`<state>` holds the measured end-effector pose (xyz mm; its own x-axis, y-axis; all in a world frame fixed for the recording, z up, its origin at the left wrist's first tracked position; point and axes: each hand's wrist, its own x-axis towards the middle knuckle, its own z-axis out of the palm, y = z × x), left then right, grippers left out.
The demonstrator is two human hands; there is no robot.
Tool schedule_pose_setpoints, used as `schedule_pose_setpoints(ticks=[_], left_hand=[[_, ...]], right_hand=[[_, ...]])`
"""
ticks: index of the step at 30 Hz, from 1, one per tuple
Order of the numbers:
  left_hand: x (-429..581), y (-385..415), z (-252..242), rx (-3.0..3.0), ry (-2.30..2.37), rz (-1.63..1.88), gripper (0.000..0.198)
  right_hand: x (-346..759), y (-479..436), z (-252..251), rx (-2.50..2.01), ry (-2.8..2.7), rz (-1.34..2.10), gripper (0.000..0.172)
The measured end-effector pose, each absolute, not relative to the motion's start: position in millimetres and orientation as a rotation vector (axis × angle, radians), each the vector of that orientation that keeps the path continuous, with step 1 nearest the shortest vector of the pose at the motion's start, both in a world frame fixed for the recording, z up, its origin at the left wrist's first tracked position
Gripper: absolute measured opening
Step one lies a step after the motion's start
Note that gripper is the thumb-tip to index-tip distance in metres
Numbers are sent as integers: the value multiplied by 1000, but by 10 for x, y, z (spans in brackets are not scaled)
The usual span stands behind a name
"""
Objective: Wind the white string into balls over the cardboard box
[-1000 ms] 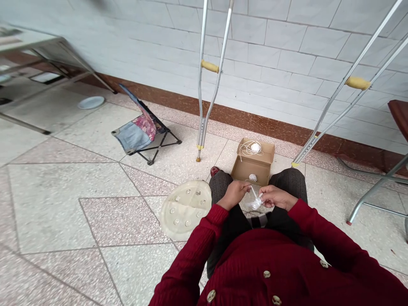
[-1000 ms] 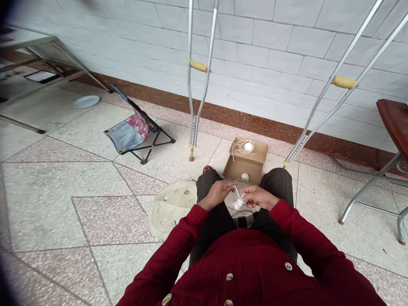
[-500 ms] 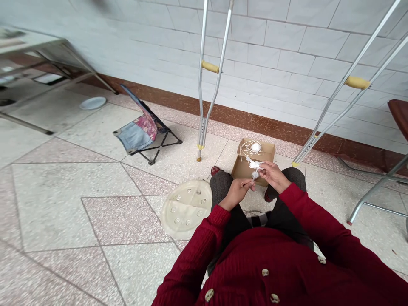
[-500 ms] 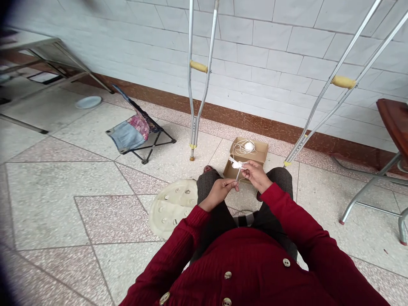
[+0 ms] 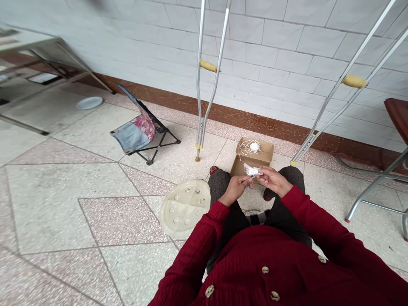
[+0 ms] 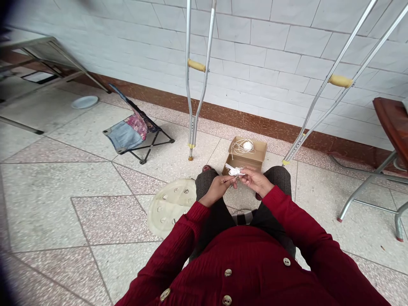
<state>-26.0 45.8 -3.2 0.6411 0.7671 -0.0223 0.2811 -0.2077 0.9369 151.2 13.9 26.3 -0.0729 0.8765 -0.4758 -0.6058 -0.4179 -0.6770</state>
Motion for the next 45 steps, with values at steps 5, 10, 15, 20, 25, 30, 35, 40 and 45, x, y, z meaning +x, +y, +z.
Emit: schedule_pose_setpoints(ticks=[5, 10, 15, 20, 25, 30, 35, 40, 45], left_hand=[[-279, 524, -9, 1809, 915, 549, 35], [-304, 655, 209, 2056, 847, 504, 30], [-251, 687, 380, 2497, 859, 433, 29], [-211, 576, 387, 2640, 947, 470, 27], [-239, 415, 364, 2520, 1019, 513, 26], [-272, 327, 179, 2126, 977, 501, 32], [-322, 424, -14, 1977, 976, 503, 32], [-315, 583, 156, 2277, 963, 485, 26], [-199, 516, 364, 2438, 979, 497, 27]], right_hand=[[1503, 87, 270, -1106, -469, 1806, 22], [1554, 52, 238, -1292, -803, 1828, 20], [1550, 88, 177, -1482, -1062, 1566, 14], [1486, 126, 22, -1538, -970, 1247, 14], [1471, 172, -32, -1457, -794, 1136, 19], [1454, 162, 110, -1223, -536, 1420, 24], [1511, 2, 245, -1069, -526, 1801, 26], [1604, -97, 132, -1331, -936, 1979, 20], [1565, 68, -67, -1534, -885, 1378, 20]])
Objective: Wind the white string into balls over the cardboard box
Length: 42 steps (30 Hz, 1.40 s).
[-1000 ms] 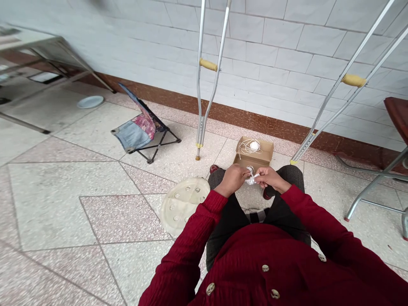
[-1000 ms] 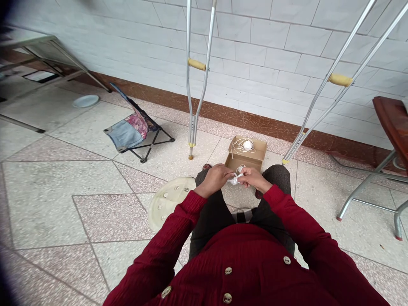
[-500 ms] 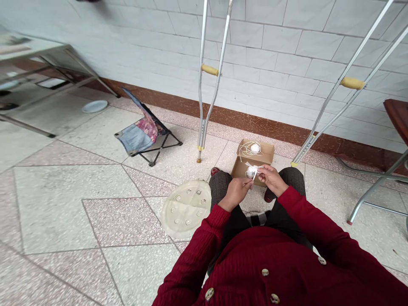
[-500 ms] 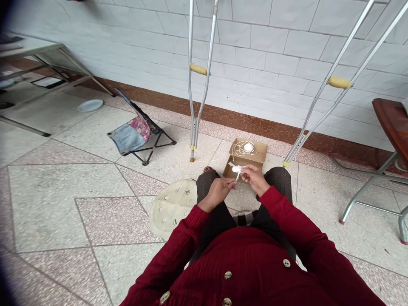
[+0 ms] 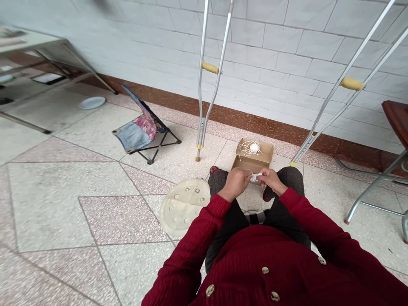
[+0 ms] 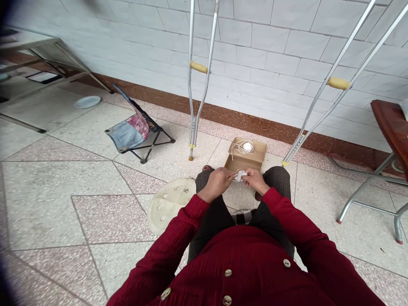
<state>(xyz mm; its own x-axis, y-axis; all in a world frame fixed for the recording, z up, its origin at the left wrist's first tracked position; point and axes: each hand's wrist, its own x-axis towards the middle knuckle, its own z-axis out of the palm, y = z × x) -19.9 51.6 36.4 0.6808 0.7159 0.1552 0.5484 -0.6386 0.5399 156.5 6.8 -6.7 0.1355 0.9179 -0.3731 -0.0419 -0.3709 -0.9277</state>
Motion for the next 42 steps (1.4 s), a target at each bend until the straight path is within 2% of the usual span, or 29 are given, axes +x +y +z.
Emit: schedule_pose_setpoints(ticks=[2, 4, 9, 14, 16, 19, 21, 23, 30, 35, 42], left_hand=[[-174, 427, 334, 2337, 987, 502, 28], [-181, 347, 245, 2189, 981, 499, 32], [-294, 330, 38, 1985, 955, 496, 34], [-374, 553, 186, 2178, 980, 465, 26], [-355, 617, 298, 2295, 1026, 479, 23], [-274, 589, 404, 2423, 1022, 487, 25], [-216, 496, 405, 2428, 997, 492, 25], [-184, 388, 359, 2357, 978, 499, 26], [-286, 315, 129, 1986, 951, 537, 39], [-300, 521, 114, 1942, 808, 486, 36], [-130, 695, 402, 2358, 791, 282, 26]], right_hand=[[1525, 135, -57, -1432, -753, 1265, 19], [1492, 155, 8, -1300, -655, 1303, 19], [1510, -18, 225, -1081, -562, 1708, 22], [1613, -214, 187, -1137, -827, 2149, 17], [1629, -187, 80, -1313, -878, 2047, 15], [1621, -37, -58, -1528, -791, 1608, 18], [1596, 77, -77, -1517, -708, 1395, 21], [1555, 154, -30, -1400, -648, 1324, 21], [1433, 8, 166, -1076, -446, 1541, 23], [1510, -230, 148, -1106, -759, 1838, 27], [1575, -177, 170, -1351, -1080, 1719, 20]])
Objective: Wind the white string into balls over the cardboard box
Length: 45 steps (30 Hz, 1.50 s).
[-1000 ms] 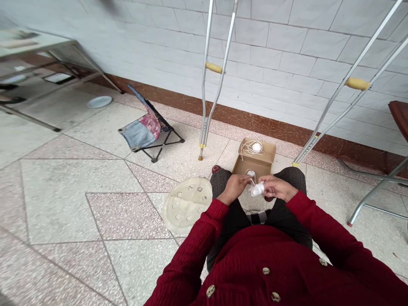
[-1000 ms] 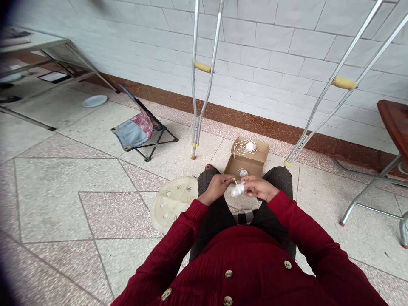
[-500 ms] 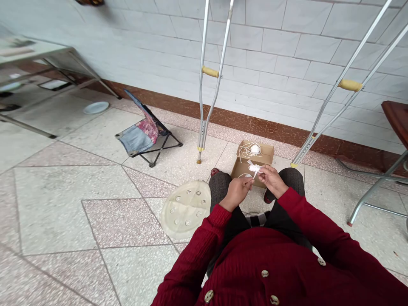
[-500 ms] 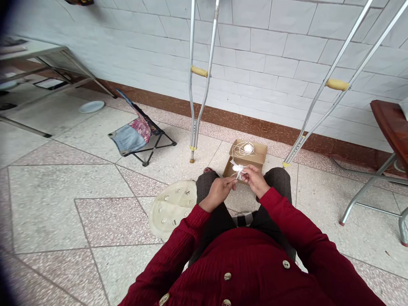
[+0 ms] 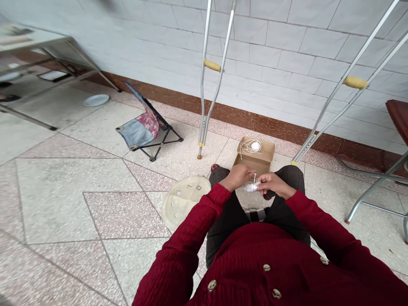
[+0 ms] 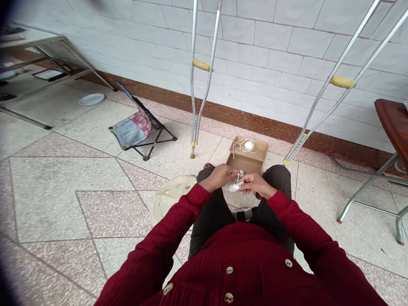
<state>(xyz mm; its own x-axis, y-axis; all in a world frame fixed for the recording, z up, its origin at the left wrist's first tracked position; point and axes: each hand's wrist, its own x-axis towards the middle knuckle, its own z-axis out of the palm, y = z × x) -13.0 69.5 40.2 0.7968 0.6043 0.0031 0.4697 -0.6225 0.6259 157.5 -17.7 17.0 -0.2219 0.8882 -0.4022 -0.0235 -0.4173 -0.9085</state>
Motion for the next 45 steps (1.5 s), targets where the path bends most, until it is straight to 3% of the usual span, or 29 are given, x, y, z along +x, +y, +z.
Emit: schedule_pose_setpoints(ticks=[5, 11, 17, 20, 23, 29, 37, 40, 45], left_hand=[[-42, 601, 543, 2623, 864, 295, 24], [-107, 310, 417, 2455, 939, 396, 26], [-207, 201, 65, 2039, 911, 459, 35], [-270, 302, -23, 1911, 943, 504, 37], [-293, 451, 9, 1928, 908, 525, 34], [-180, 693, 322, 2228, 836, 436, 28], [-129, 374, 477, 2479, 931, 435, 29], [-193, 232, 295, 2222, 881, 457, 36], [-282, 256, -14, 1935, 804, 478, 36]], right_hand=[[1532, -24, 39, -1479, -969, 1490, 11], [1554, 115, 12, -1403, -569, 1281, 9], [1515, 37, 223, -1294, -630, 1452, 22], [1512, -118, 324, -1325, -847, 1360, 23], [1526, -277, 376, -1333, -981, 1359, 18], [1557, -299, 195, -1378, -1027, 1691, 16], [1630, 149, -1, -1592, -958, 1016, 8], [1582, 124, 95, -1419, -773, 1113, 14], [1567, -165, 285, -1130, -584, 1578, 20]])
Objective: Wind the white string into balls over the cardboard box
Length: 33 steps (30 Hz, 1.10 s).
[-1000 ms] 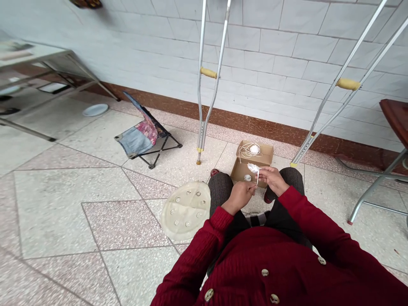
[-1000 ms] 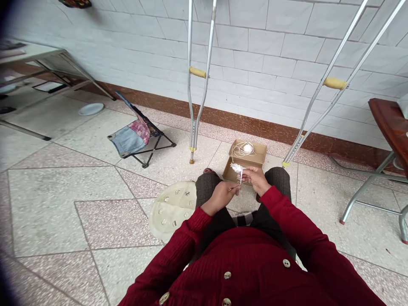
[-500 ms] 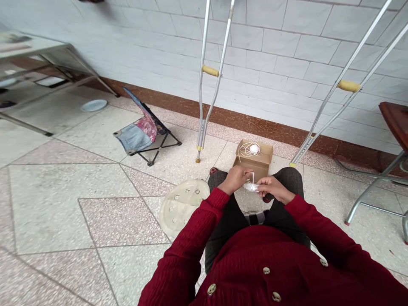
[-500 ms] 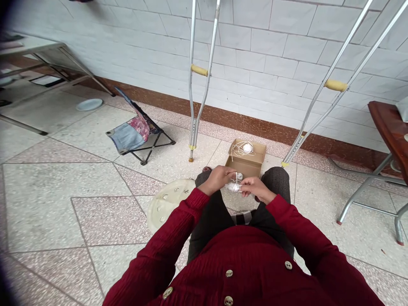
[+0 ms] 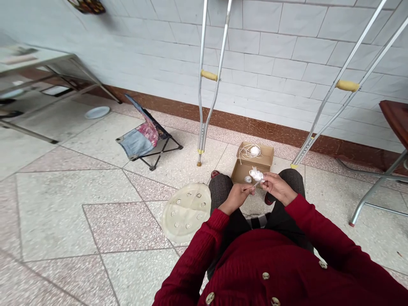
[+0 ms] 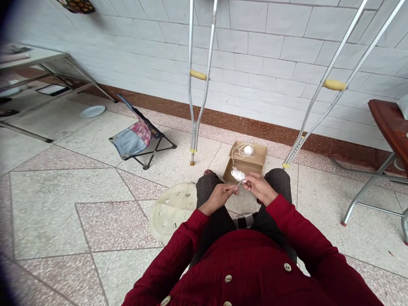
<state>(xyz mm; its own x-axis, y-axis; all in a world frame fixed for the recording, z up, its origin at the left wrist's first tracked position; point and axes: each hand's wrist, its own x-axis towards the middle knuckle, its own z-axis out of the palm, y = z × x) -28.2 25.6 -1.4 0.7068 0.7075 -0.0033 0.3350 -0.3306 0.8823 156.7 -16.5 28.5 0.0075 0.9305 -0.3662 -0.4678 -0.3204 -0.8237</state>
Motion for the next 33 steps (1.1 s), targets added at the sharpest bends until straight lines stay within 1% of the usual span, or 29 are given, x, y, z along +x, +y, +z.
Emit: schedule_pose_setpoints(ticks=[3, 5, 8, 11, 14, 17, 20, 24, 29, 31, 33], left_hand=[[-290, 404, -17, 2003, 815, 467, 32], [-268, 502, 66, 2124, 822, 466, 30], [-182, 544, 225, 2365, 843, 465, 28], [-73, 416, 311, 2530, 838, 445, 27], [-41, 233, 289, 2471, 901, 453, 26], [-112, 147, 193, 2232, 941, 448, 32], [-208, 186, 67, 2045, 883, 459, 36], [-285, 363, -34, 1961, 887, 479, 33], [-316, 615, 124, 2139, 856, 443, 30], [-289, 642, 249, 2239, 872, 442, 27], [-237, 593, 358, 2339, 880, 463, 26]], right_hand=[[1608, -354, 300, -1135, -750, 1836, 17], [1629, -418, 220, -1248, -894, 1906, 13], [1636, -362, 10, -1473, -878, 1713, 11], [1627, -163, -135, -1532, -734, 1467, 11], [1615, 40, -83, -1478, -667, 1355, 9], [1588, 122, 94, -1350, -596, 1301, 12], [1532, 44, 236, -1230, -573, 1438, 16], [1473, -228, 279, -1210, -662, 1702, 18], [1498, -461, 145, -1313, -789, 1915, 15], [1512, -411, 44, -1412, -786, 1855, 13], [1526, -271, -49, -1485, -678, 1667, 13]])
